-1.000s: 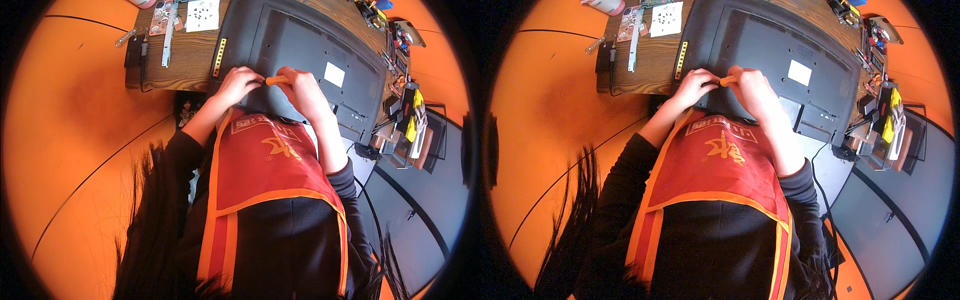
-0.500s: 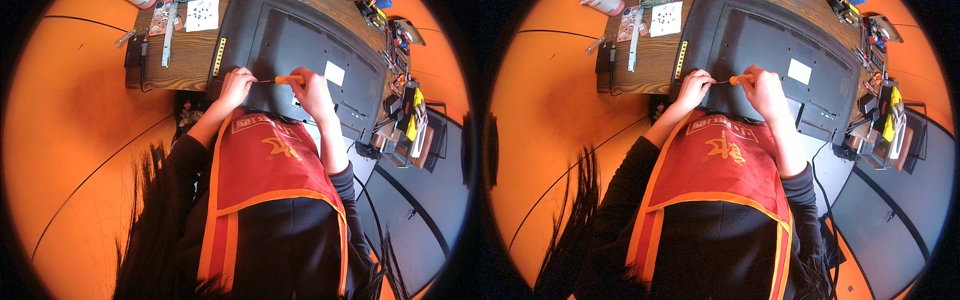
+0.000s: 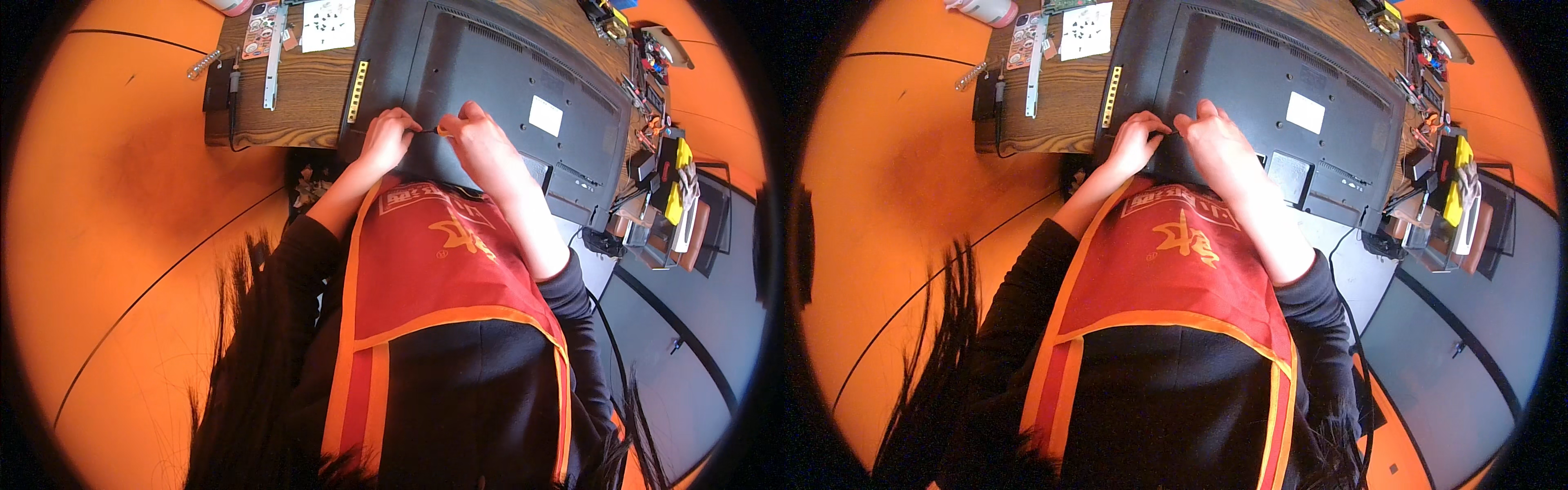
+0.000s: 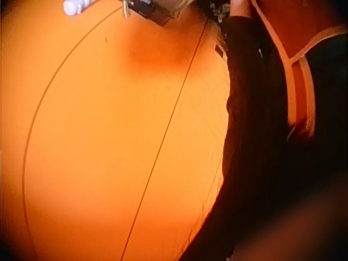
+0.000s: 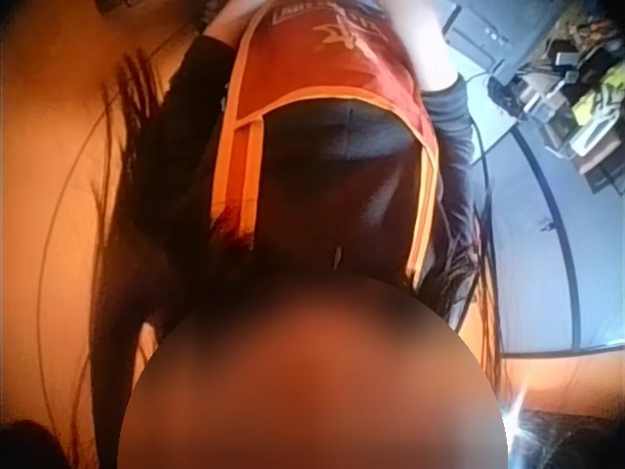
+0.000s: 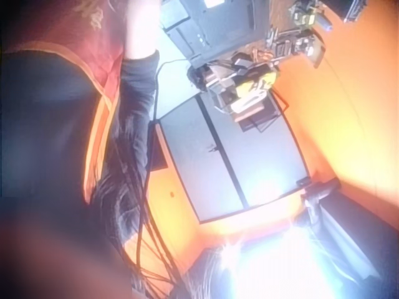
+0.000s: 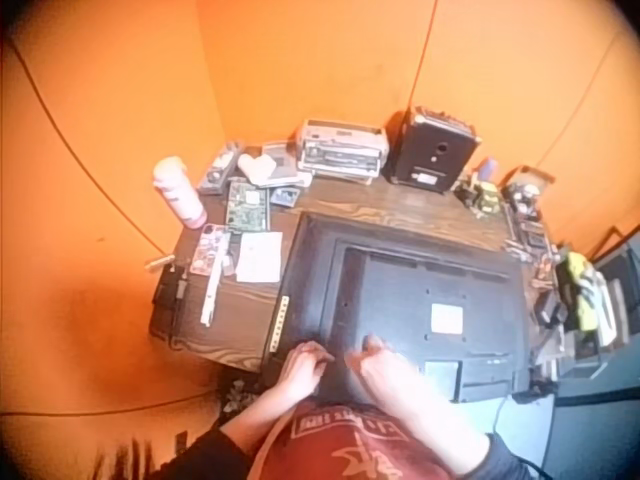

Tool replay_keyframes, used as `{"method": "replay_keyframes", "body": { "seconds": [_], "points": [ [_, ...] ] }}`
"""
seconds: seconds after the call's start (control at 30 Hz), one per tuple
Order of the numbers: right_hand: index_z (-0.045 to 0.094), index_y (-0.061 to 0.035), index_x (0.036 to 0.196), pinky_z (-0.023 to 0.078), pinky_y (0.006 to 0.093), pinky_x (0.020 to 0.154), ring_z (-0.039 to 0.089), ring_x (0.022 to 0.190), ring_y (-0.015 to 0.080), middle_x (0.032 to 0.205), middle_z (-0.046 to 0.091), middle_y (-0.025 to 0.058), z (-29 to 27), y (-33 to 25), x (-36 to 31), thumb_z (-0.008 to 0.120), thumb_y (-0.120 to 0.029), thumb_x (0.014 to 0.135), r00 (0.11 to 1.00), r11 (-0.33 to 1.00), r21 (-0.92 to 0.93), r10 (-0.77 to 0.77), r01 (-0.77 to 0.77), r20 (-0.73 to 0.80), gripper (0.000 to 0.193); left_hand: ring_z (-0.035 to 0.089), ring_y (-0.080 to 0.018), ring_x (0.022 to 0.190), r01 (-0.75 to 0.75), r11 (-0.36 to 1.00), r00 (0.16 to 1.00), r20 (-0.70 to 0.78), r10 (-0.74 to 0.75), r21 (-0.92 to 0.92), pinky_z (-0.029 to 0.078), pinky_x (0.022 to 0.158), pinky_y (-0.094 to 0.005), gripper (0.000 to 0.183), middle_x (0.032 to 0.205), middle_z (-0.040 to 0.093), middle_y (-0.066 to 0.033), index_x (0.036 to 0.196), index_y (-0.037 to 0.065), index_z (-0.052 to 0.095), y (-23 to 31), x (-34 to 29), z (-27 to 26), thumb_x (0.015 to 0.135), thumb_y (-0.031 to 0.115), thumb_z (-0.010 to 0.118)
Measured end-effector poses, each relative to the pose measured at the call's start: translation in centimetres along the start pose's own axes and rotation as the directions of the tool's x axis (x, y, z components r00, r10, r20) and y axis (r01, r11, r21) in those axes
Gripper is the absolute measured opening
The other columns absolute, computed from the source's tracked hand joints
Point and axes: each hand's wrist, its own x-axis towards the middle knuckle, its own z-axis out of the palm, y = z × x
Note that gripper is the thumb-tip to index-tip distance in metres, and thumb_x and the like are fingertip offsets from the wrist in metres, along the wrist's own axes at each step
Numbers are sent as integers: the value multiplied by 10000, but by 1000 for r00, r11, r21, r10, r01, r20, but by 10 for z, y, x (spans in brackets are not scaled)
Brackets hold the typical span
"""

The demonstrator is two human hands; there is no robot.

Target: The person uses a screwdriver to remove multiple screws from the back panel of a CRT television. They systematically loosen and remove screws from various locations on the rear casing while occasionally repositioning the TV on the workbench.

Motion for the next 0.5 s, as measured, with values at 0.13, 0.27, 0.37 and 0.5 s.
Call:
{"method": "replay_keyframes", "body": {
  "seconds": [0.13,0.27,0.37,0.5],
  "points": [
    [559,-35,929,492,383,664,584,731,348,839,550,162,2,-6,11,580,-96,818,999,999,1,-37,37,25,128,572,-278,823,-182,976,977,-133,166,-122,445,728,-385,127,837,620,-78,791,58,664,5,3,-1,665,46,677],
    [530,-20,862,489,389,649,592,758,337,868,554,175,-4,-12,13,573,-114,828,999,992,124,19,-23,33,109,556,-235,778,-177,983,982,-60,180,52,383,669,-352,118,819,624,-26,775,89,650,5,8,-5,671,114,699],
    [527,-15,861,491,388,634,598,756,341,844,568,178,-8,-12,13,575,-137,833,962,976,-97,207,-193,176,134,552,-232,759,-218,973,974,-47,221,74,377,676,-359,132,804,623,-28,795,91,642,8,9,-6,676,113,696],
    [528,-18,857,494,391,620,598,716,355,758,570,168,-6,-6,13,578,-162,836,999,999,-19,-38,38,-12,154,576,-233,852,-172,982,985,-30,170,-82,401,745,-357,159,871,646,-37,842,84,649,14,11,-11,691,113,692]
  ]
}}
